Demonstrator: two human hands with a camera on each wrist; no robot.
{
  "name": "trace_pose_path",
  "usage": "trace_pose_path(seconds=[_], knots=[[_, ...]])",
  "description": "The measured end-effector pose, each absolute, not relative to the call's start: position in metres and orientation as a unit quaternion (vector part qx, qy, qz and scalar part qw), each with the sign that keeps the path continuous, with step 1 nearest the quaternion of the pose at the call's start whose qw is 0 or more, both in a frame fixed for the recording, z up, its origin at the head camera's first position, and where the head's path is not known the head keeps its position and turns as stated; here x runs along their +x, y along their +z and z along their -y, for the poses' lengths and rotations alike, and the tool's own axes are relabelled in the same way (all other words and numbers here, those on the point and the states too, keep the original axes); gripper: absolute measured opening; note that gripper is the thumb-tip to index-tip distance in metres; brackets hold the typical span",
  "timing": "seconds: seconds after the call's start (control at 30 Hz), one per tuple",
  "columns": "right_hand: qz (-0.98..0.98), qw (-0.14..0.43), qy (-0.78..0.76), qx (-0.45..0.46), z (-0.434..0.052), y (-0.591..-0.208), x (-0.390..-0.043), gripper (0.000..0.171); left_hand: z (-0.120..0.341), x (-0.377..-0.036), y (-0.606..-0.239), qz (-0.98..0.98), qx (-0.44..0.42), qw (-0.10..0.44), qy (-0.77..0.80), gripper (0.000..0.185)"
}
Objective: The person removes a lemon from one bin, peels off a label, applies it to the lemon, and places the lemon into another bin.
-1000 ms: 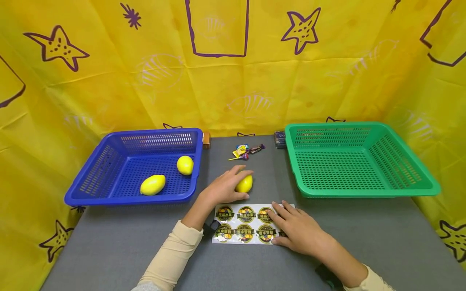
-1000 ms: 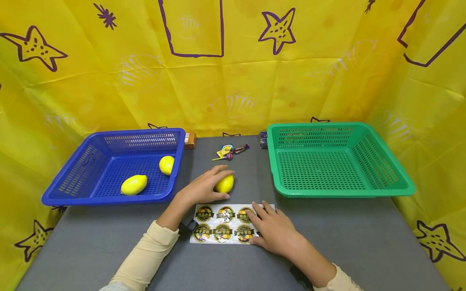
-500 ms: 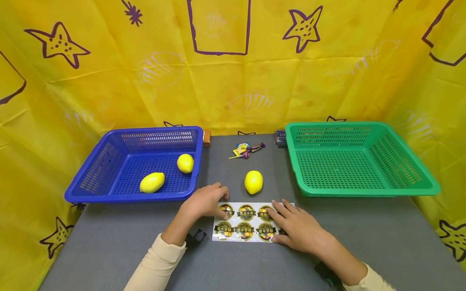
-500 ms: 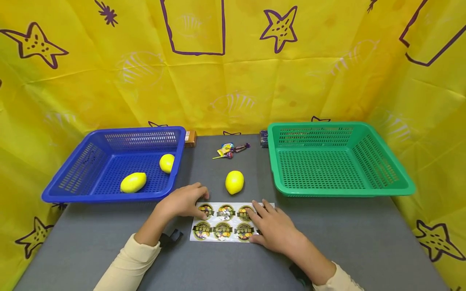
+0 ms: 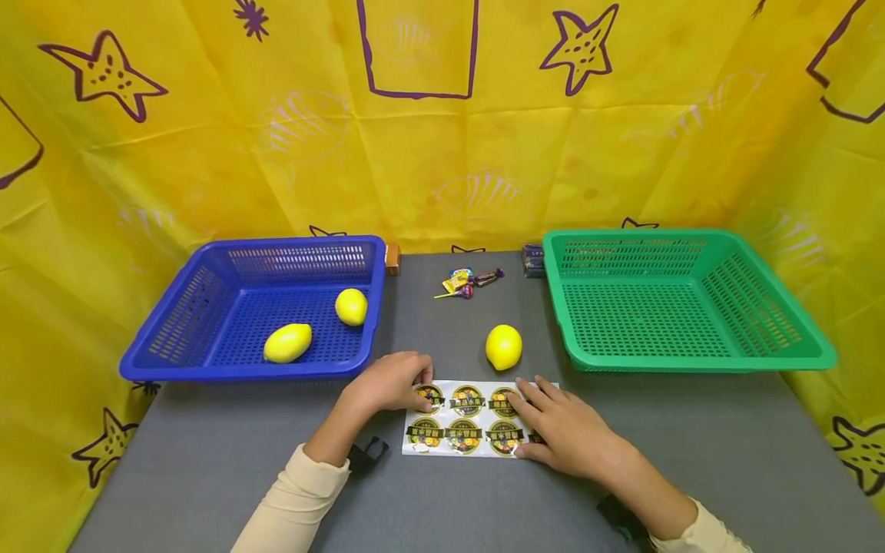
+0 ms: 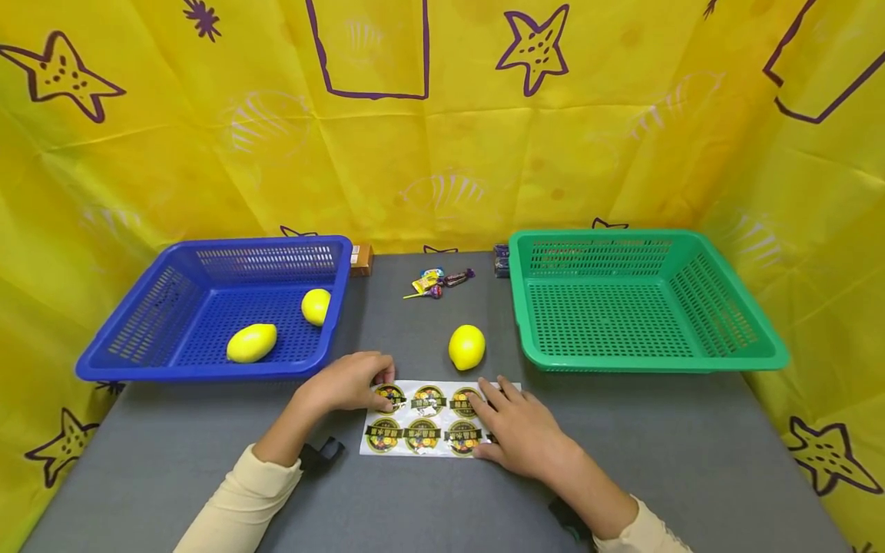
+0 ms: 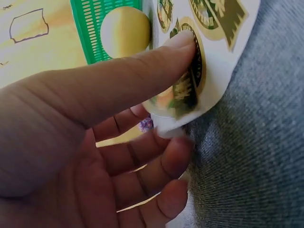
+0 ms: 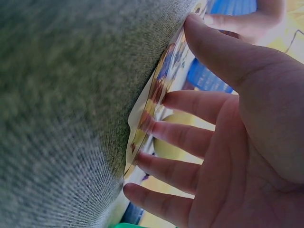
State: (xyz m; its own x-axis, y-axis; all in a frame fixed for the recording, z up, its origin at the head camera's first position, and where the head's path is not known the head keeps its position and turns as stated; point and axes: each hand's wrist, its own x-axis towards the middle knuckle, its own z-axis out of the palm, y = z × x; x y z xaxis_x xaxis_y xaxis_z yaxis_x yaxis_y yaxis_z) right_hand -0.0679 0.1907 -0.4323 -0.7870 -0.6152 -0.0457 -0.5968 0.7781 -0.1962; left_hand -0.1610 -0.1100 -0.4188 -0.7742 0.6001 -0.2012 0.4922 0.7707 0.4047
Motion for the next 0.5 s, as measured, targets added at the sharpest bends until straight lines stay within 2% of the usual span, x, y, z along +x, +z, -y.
trace_pose_path(seconds=[0.27,0.5], knots=[[-0.939,0.043,-0.088,-0.33,-0.19,-0.43,-0.068,0.07,0.111,-0.155,-0.408,-0.928,0.31,0.115,0.17,0.025],[-0.938,0.052,-0.1,-0.328,-0.191,-0.431,-0.07,0.07,0.108,-0.15,-0.4,-0.915,0.323,0.111,0.213,0.009]])
